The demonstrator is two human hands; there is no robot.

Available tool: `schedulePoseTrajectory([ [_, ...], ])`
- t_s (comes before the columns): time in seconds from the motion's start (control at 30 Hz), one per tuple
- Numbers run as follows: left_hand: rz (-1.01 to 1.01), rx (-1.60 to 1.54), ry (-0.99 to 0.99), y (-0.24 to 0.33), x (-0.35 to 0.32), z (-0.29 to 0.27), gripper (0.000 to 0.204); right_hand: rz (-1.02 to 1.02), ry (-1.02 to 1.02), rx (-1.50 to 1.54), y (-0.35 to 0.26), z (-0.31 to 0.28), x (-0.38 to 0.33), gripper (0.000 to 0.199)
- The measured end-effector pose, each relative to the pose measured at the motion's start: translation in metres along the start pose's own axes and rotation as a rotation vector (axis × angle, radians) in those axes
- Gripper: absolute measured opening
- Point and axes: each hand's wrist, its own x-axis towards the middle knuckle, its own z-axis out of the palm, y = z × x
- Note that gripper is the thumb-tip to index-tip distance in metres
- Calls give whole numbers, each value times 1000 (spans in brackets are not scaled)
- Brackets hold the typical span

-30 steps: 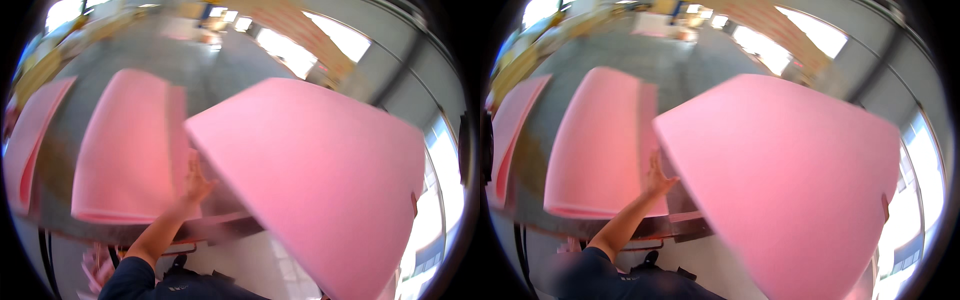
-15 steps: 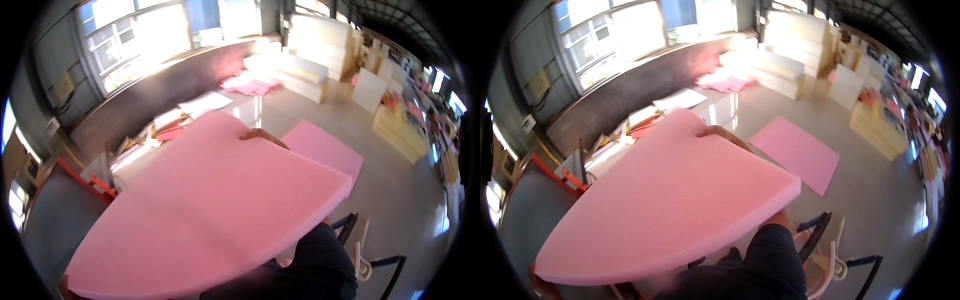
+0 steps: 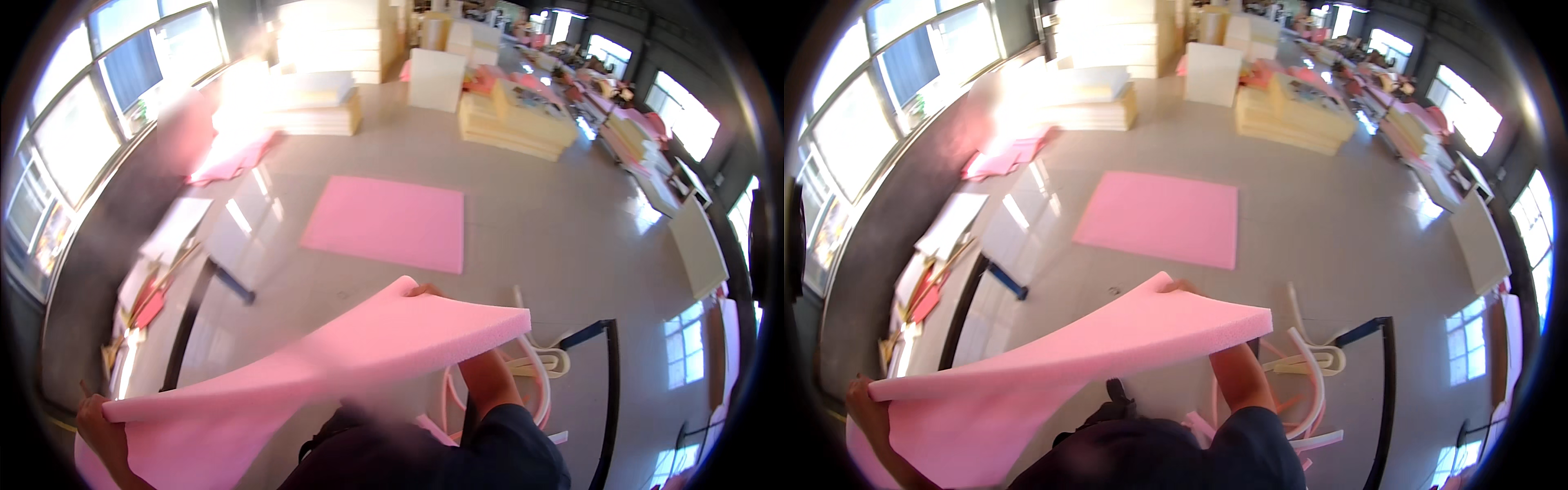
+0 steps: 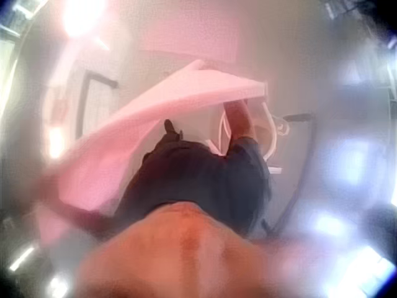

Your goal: The person uses a manual hydraulic guillotine cutter to slice large pink foam sheets into smaller rectangular pieces. They repeatedly measure the foam with a tape measure, align it against the machine's guide, and press down the lever to make precise cuts. The cut pieces are stacked on the table as the process continues.

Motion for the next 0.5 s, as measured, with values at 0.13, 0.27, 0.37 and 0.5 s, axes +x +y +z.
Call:
schedulePoseTrajectory([
  [0.13, 54, -156, 18, 84, 93, 76, 22, -36, 184, 27, -27, -79, -3, 40],
  [0.27, 168, -204, 85, 159, 189, 165, 27, -84, 326, 20, -69, -154, 18, 40],
  [0.37, 174, -261, 90, 186, 275, 239, 35, -146, 390, -9, -125, -192, 58, 39],
  [0.5, 186, -356, 135, 240, 401, 335, 31, -344, 566, -148, -203, -260, 105, 38],
])
